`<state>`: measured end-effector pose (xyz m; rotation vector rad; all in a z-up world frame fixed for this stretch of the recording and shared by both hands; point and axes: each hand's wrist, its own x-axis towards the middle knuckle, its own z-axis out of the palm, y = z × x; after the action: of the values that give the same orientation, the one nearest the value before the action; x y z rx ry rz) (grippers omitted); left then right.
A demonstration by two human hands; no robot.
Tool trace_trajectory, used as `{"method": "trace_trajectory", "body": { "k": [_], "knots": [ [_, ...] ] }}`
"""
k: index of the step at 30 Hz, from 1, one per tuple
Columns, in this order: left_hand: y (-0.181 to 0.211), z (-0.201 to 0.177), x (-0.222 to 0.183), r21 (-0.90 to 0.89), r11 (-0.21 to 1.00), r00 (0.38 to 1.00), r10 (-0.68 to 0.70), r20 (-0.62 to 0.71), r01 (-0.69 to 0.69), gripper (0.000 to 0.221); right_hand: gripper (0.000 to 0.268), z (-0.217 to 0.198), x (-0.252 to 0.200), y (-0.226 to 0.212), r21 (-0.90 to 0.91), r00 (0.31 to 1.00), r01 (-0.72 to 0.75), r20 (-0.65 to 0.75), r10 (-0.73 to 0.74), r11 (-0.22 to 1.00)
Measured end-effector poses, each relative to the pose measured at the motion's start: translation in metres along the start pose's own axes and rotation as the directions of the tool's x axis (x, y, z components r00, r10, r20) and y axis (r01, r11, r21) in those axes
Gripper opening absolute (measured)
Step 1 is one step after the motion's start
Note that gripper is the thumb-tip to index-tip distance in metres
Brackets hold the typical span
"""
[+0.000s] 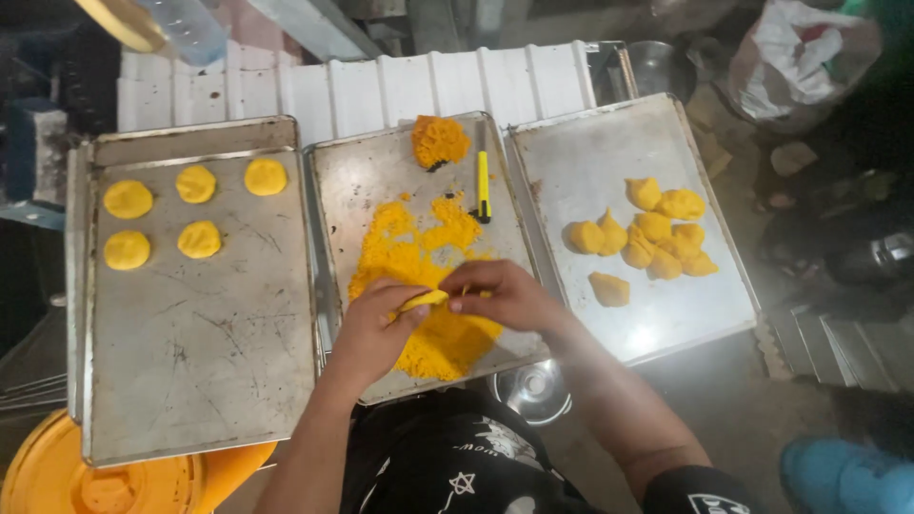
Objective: Flattening dough pieces, adding yellow filling, and sealing them to form buns on a baking tray.
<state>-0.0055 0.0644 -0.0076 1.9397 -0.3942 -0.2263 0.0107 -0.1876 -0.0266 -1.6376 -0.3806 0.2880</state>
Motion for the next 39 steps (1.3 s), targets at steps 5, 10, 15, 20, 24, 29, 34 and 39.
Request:
{"method": "trace_trajectory", "body": {
  "k": [5,10,15,20,24,29,34,39],
  "knots": [
    [0.015,-0.022,-0.024,0.431,0.872,0.858,0.393,-0.331,-0.233,0.018,0.041,-0.049,0.098,0.025,-0.548,0.969,-0.111,-0.244,-0.031,0.829],
    [-0.011,-0.020,-0.054,-0.056,0.977,0.891,-0.211,-0.402,0.206,0.025,0.052,-0.099,0.200,0.046,-0.830,0.959,-0.056,-0.199,-0.200,0.555],
    [-0.027,-0.023,-0.074,-0.189,0.946,0.877,-0.318,-0.360,0.265,0.021,0.052,-0.108,0.248,0.069,-0.915,0.997,-0.013,-0.044,-0.070,0.404],
    [-0.037,-0.028,-0.080,-0.276,0.931,0.868,-0.331,-0.369,0.238,0.019,0.035,-0.107,0.262,0.082,-0.923,1.000,-0.019,-0.015,0.013,0.385],
    [-0.046,-0.027,-0.080,-0.241,0.942,0.879,-0.312,-0.361,0.236,0.017,0.025,-0.107,0.261,0.088,-0.911,0.997,-0.053,-0.070,-0.027,0.408],
    [-0.040,-0.036,-0.079,-0.277,0.901,0.842,-0.417,-0.341,0.334,0.020,0.020,-0.112,0.254,0.093,-0.884,0.991,-0.051,-0.104,-0.090,0.464],
    [-0.057,-0.037,-0.083,-0.355,0.866,0.820,-0.469,-0.327,0.353,0.024,0.026,-0.114,0.238,0.076,-0.591,0.960,-0.192,-0.280,0.024,0.783],
    [-0.061,-0.038,-0.088,-0.309,0.867,0.804,-0.486,-0.344,0.392,0.025,0.032,-0.120,0.232,0.079,-0.539,0.966,-0.179,-0.254,0.044,0.823]
  ]
}}
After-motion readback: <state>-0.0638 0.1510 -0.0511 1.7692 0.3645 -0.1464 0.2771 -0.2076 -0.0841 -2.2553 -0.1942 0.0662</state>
